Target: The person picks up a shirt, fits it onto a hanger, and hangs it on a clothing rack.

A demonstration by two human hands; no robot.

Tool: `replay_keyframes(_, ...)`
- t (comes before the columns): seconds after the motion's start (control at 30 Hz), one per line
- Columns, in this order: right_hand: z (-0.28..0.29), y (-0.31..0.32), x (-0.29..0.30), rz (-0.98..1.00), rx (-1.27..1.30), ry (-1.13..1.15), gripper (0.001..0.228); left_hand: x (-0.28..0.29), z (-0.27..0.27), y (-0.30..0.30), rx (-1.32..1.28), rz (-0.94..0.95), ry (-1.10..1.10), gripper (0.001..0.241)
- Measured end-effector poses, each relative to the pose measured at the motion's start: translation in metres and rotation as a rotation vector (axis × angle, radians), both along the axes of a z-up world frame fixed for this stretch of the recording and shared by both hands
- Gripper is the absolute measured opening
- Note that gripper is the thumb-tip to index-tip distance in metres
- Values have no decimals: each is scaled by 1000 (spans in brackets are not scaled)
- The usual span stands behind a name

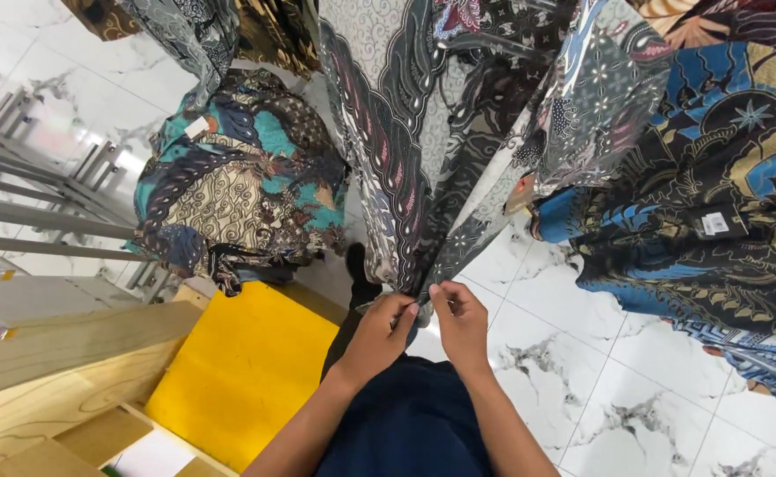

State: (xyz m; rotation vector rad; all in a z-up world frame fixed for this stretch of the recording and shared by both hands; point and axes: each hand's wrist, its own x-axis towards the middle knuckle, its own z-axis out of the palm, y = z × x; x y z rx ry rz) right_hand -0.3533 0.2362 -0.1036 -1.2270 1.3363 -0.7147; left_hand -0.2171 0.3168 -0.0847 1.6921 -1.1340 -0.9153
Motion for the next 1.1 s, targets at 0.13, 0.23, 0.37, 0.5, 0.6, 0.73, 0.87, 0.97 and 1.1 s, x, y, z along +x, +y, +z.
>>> replay_keyframes(0.13,-2,-1,-13,-34,62,-98,13,-7,1,0,86,76,332,25)
replay_keyframes(0.23,-33,1,-27,-48,121,-197,12,-9,-1,1,116,92,500,24)
replay_keyframes(0.37,-61,7,-38,-133,248,-428,8,-11,4,-2,211,109,616,17)
replay_keyframes(0.5,-34,8,-36,-167,261,-466,6,-15,23,-6,227,149,668,18)
replay_keyframes(0.6,0,6,-31,-205,122,-365,21,-19,16,-5,243,180,646,18)
replay_keyframes(0.73,33,-2,-21,-87,166,8,25,-23,7,-3,221,-17,275,25)
replay_keyframes(0.87,56,-6,-9,-159,253,14,32,-22,11,-5,47,-168,-55,25)
replay_keyframes(0.97,47,-7,-13,-156,248,-29,22,-26,-11,-4,22,-102,-269,19)
replay_keyframes(1.1,34,-2,-20,-137,206,-102,23,-23,-7,-18,-138,66,-384,19)
